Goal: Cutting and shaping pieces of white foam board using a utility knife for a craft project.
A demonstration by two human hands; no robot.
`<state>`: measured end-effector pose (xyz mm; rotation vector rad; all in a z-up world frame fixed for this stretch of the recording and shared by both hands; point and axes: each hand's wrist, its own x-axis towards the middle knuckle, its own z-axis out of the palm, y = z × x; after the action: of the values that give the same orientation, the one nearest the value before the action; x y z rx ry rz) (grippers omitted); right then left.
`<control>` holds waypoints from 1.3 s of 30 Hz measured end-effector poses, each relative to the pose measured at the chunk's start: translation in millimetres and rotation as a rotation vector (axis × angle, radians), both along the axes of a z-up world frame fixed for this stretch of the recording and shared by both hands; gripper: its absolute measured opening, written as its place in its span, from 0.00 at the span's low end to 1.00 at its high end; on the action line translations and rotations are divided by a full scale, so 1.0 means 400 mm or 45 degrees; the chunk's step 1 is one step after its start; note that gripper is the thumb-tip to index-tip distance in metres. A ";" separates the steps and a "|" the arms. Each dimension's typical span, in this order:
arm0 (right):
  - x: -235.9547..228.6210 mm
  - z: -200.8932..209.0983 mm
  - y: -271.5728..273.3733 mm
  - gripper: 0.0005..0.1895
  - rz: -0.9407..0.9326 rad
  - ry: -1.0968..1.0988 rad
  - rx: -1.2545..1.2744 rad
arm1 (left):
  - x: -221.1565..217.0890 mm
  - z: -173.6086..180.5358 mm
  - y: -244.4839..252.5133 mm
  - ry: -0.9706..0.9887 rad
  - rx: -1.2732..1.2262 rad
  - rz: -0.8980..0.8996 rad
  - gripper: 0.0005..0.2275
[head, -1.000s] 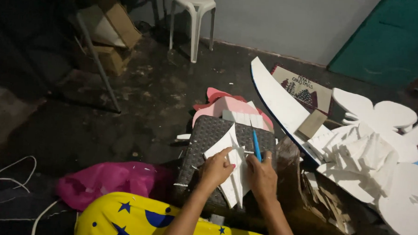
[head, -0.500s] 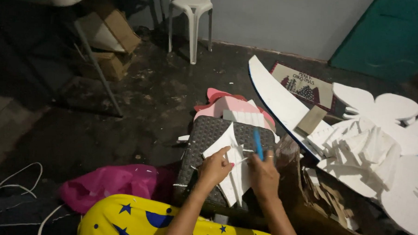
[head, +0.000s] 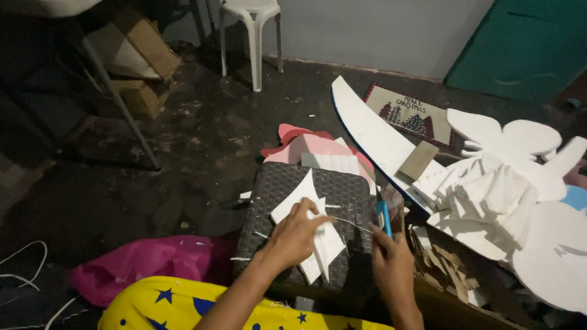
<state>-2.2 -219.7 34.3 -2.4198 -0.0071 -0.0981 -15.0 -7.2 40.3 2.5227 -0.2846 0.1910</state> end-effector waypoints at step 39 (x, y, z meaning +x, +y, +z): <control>-0.044 -0.074 0.032 0.20 -0.031 0.040 0.484 | -0.077 -0.046 0.019 -0.218 0.496 0.198 0.21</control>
<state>-19.8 -207.1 4.5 -2.0412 0.0514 -0.0659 -45.6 0.5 21.9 2.9225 -0.2079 0.4533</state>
